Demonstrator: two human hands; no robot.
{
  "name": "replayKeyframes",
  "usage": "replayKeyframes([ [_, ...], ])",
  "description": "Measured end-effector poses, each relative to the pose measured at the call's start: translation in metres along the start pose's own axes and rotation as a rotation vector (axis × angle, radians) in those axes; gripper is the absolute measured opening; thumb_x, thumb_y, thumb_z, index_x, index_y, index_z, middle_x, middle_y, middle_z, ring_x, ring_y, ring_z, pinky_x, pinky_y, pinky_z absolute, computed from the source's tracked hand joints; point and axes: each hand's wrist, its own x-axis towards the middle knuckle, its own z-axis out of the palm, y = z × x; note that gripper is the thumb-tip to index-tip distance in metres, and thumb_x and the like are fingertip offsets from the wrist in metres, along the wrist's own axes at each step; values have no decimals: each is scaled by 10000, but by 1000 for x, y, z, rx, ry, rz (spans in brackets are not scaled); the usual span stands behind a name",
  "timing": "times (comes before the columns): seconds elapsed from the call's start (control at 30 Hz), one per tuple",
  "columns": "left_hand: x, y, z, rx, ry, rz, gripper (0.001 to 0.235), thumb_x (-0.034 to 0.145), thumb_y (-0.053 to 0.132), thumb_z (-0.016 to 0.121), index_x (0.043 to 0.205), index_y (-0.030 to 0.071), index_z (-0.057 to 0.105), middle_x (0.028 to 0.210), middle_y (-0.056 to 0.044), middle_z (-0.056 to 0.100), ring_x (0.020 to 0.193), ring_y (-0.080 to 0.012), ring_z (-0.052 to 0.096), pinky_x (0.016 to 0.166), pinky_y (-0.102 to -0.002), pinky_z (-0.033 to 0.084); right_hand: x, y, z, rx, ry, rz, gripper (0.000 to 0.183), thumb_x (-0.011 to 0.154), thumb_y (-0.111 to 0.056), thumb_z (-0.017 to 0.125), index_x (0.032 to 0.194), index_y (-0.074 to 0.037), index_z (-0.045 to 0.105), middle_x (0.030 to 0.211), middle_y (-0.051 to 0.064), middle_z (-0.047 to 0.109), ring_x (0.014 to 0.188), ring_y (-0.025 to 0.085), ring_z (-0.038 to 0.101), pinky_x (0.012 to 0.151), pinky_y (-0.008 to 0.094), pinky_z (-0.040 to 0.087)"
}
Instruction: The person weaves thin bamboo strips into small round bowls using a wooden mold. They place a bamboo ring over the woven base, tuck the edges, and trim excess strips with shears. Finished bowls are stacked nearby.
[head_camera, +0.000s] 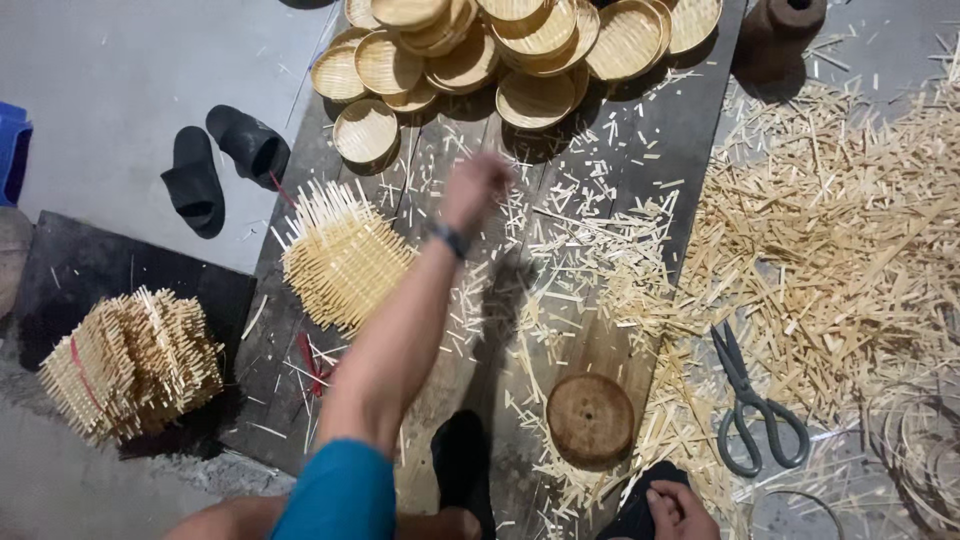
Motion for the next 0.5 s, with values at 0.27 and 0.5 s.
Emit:
replayKeyframes([
  [0.27, -225, -190, 36, 558, -324, -172, 615, 861, 560, 782, 1111, 1, 722, 1036, -185, 742, 977, -306, 747, 887, -407, 588, 11, -51, -11, 4, -271, -328, 363, 953, -206, 677, 1256, -15, 620, 769, 74, 668, 711, 102, 590, 627, 229, 483],
  [0.5, -190, -175, -74, 691, 255, 12, 419, 866, 174, 676, 1268, 67, 626, 917, -205, 680, 858, -370, 680, 755, -502, 541, 21, -152, 32, 146, -535, 151, 487, 972, -204, 621, 1390, -4, 471, 861, 263, 730, 693, 328, 709, 594, 423, 615],
])
